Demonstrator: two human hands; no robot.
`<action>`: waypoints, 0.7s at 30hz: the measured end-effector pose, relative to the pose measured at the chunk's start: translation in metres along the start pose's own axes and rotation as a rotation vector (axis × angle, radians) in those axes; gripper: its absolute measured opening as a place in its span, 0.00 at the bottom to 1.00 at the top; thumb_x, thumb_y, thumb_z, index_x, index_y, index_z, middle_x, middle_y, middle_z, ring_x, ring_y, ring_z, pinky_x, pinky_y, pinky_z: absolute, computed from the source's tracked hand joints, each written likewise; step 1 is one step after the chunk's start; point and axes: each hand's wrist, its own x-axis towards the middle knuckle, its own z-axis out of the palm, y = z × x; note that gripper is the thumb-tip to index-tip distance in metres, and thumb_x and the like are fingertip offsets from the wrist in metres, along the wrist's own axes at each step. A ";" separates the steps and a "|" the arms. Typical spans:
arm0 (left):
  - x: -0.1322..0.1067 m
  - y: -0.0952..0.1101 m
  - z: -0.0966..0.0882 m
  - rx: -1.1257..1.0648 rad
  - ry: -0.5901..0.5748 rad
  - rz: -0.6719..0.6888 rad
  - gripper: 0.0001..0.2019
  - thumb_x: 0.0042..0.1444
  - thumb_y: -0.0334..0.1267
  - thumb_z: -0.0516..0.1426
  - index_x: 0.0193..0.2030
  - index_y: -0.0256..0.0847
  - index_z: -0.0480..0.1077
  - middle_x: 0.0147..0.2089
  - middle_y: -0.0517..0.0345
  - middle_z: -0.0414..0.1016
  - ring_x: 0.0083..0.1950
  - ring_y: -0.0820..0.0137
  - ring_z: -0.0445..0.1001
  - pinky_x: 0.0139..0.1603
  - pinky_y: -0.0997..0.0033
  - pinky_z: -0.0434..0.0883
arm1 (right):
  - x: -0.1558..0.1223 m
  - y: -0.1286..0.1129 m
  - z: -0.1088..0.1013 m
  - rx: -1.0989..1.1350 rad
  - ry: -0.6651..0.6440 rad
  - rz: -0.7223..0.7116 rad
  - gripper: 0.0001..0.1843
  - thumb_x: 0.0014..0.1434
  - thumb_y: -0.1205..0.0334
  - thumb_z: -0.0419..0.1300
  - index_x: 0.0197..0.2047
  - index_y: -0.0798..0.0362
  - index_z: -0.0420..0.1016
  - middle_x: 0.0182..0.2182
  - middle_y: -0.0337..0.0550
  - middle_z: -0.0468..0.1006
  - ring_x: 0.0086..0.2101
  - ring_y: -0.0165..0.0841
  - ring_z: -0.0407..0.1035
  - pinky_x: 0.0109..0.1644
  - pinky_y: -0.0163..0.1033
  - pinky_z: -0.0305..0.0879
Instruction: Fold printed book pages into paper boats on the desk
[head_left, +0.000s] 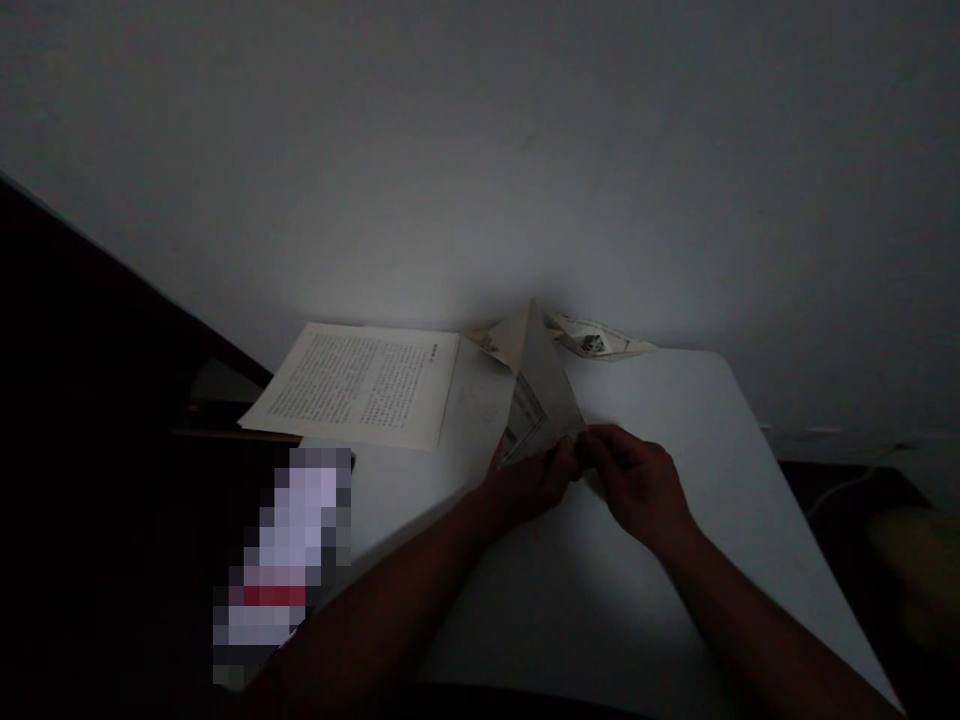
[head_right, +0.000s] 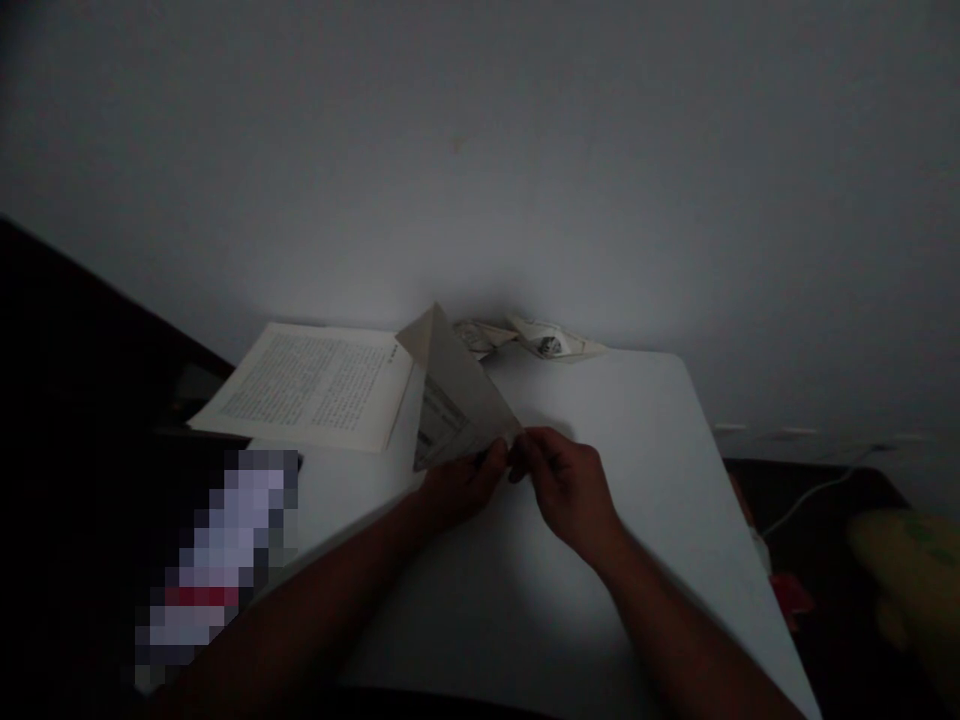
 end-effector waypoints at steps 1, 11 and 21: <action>-0.001 -0.001 0.001 -0.010 -0.002 -0.007 0.20 0.63 0.41 0.44 0.28 0.39 0.72 0.24 0.55 0.74 0.28 0.70 0.72 0.33 0.71 0.71 | 0.000 0.000 0.000 0.008 -0.002 -0.001 0.15 0.63 0.56 0.51 0.40 0.51 0.77 0.25 0.40 0.79 0.28 0.32 0.74 0.32 0.35 0.69; 0.005 0.007 -0.010 -0.266 0.024 -0.095 0.19 0.61 0.37 0.44 0.23 0.40 0.69 0.26 0.55 0.75 0.32 0.68 0.74 0.38 0.68 0.71 | -0.006 0.014 -0.003 0.309 -0.003 0.051 0.17 0.61 0.54 0.54 0.50 0.51 0.73 0.25 0.40 0.79 0.28 0.34 0.74 0.35 0.40 0.70; 0.013 -0.003 -0.020 -0.458 -0.136 0.028 0.09 0.53 0.33 0.49 0.35 0.41 0.70 0.35 0.54 0.75 0.38 0.66 0.74 0.44 0.65 0.71 | 0.004 0.025 -0.006 0.607 0.156 0.130 0.14 0.57 0.55 0.61 0.45 0.49 0.76 0.33 0.42 0.79 0.30 0.32 0.73 0.37 0.40 0.69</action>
